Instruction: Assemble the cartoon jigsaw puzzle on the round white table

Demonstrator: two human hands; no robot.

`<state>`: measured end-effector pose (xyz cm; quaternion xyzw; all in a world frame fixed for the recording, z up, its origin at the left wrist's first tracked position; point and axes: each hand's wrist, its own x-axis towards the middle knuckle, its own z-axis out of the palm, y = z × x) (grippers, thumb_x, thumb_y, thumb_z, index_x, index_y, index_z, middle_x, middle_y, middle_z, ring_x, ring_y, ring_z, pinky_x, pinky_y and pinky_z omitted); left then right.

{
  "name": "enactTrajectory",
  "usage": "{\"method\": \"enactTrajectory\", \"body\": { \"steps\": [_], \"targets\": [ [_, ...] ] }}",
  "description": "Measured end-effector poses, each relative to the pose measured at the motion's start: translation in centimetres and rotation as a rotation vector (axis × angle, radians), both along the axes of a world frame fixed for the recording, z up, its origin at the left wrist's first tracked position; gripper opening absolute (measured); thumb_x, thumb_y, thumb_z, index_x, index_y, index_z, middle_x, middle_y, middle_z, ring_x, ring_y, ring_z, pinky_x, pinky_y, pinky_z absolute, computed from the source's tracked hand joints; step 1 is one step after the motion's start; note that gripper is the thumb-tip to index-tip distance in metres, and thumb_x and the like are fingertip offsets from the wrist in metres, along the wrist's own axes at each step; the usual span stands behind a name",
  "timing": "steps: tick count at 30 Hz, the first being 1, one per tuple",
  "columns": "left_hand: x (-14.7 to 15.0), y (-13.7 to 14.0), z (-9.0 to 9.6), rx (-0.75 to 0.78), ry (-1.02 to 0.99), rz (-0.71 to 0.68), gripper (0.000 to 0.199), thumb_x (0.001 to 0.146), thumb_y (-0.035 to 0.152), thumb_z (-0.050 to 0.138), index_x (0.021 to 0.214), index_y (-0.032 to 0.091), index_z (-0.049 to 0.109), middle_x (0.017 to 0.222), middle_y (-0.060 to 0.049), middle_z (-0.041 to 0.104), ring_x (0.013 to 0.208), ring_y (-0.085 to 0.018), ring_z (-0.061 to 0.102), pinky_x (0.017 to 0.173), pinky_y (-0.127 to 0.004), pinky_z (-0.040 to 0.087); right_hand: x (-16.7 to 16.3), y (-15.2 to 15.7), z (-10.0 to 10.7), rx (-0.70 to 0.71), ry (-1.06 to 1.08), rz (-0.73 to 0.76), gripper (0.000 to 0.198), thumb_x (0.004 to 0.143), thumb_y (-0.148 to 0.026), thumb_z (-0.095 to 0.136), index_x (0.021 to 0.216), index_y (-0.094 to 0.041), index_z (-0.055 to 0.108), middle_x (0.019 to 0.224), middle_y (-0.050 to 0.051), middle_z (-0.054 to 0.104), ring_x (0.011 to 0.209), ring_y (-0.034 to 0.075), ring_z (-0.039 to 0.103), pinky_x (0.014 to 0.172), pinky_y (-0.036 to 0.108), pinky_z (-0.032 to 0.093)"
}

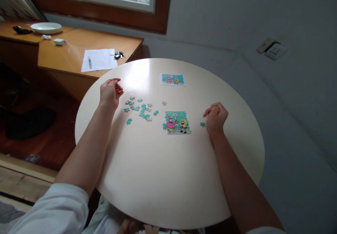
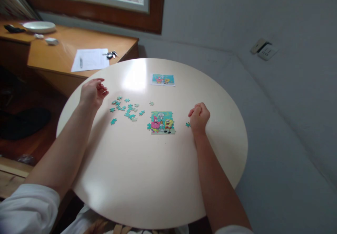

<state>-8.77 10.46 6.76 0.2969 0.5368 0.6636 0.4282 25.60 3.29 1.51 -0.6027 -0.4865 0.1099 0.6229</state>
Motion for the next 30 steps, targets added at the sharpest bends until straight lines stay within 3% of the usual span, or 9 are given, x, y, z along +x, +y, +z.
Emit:
{"method": "enactTrajectory", "body": {
  "steps": [30],
  "targets": [
    [-0.03, -0.08, 0.02, -0.005, -0.038, -0.012, 0.01, 0.067, 0.01, 0.051, 0.067, 0.016, 0.059, 0.048, 0.004, 0.043, 0.044, -0.008, 0.043, 0.045, -0.019, 0.037, -0.02, -0.02, 0.06, -0.001, -0.01, 0.003, 0.021, 0.076, -0.014, 0.035, 0.058, -0.021, 0.043, 0.039, -0.006, 0.046, 0.037, 0.008, 0.039, 0.042, 0.019, 0.03]
  ]
}}
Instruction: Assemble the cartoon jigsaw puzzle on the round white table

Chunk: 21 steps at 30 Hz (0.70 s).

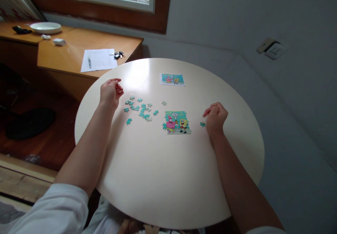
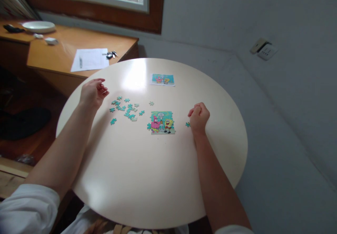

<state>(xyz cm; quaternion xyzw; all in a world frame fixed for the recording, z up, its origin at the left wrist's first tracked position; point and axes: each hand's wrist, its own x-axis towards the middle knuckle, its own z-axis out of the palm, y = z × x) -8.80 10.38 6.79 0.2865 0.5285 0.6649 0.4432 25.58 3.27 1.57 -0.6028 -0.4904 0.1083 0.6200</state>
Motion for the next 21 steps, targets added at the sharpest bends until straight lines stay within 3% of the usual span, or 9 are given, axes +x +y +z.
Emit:
{"method": "enactTrajectory", "body": {
  "steps": [21],
  "targets": [
    [-0.07, 0.14, -0.14, 0.003, 0.029, -0.006, 0.01, 0.067, 0.011, 0.05, 0.067, 0.017, 0.057, 0.049, 0.004, 0.042, 0.044, -0.009, 0.043, 0.047, -0.022, 0.037, 0.02, -0.04, -0.03, 0.001, 0.008, 0.007, 0.021, 0.075, -0.013, 0.034, 0.057, -0.021, 0.042, 0.039, -0.006, 0.046, 0.037, 0.008, 0.038, 0.043, 0.02, 0.03]
  ]
}}
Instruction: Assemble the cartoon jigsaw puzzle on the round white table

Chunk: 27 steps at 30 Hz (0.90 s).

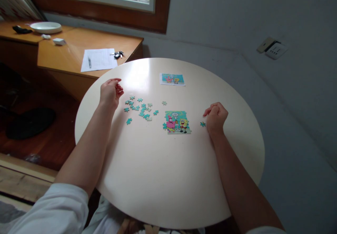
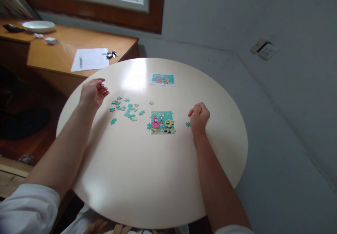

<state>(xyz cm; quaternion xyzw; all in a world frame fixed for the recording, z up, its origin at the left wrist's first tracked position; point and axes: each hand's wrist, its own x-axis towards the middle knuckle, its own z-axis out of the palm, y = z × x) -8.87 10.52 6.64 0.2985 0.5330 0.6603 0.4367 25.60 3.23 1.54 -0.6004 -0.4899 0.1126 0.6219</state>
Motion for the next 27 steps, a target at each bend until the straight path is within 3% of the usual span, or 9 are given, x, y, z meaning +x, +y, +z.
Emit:
{"method": "enactTrajectory", "body": {
  "steps": [27],
  "targets": [
    [0.03, -0.04, -0.02, -0.008, 0.001, 0.002, 0.01, 0.067, 0.011, 0.051, 0.067, 0.018, 0.057, 0.048, 0.004, 0.043, 0.044, -0.009, 0.043, 0.045, -0.02, 0.037, -0.17, -0.05, 0.19, -0.005, 0.004, -0.002, 0.023, 0.079, -0.019, 0.037, 0.057, -0.021, 0.043, 0.04, -0.006, 0.045, 0.037, 0.008, 0.038, 0.042, 0.019, 0.029]
  ]
}}
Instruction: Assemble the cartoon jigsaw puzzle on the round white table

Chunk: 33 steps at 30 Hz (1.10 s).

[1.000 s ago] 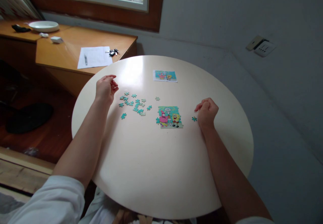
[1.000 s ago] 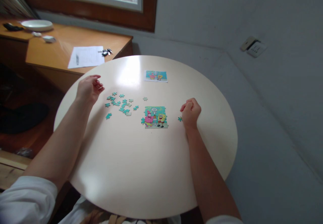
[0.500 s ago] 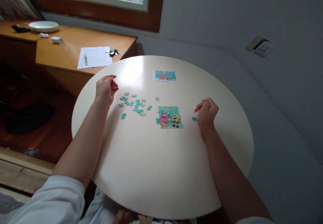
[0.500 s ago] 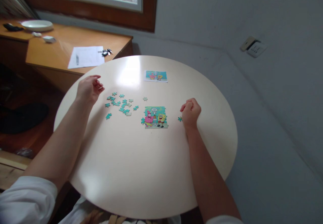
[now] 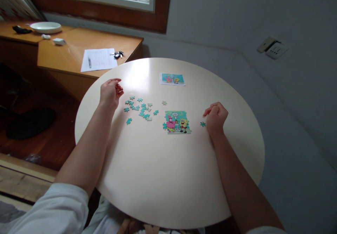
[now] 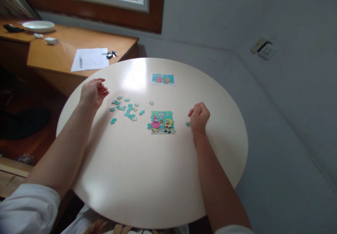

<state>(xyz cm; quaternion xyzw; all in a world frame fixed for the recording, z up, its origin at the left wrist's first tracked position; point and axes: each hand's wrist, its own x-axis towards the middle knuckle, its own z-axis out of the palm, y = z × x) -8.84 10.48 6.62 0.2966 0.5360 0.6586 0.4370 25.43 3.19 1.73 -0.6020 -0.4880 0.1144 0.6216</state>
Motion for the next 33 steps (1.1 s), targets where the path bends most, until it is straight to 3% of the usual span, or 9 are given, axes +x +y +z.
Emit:
{"method": "enactTrajectory", "body": {
  "steps": [33],
  "targets": [
    [-0.21, 0.21, -0.28, 0.0, 0.02, -0.018, 0.008, 0.065, 0.012, 0.051, 0.067, 0.018, 0.057, 0.047, 0.004, 0.042, 0.044, -0.009, 0.043, 0.044, -0.021, 0.037, 0.08, 0.0, -0.1, 0.005, -0.006, 0.005, 0.024, 0.08, -0.018, 0.037, 0.057, -0.021, 0.042, 0.039, -0.006, 0.045, 0.037, 0.009, 0.039, 0.042, 0.02, 0.03]
  ]
}}
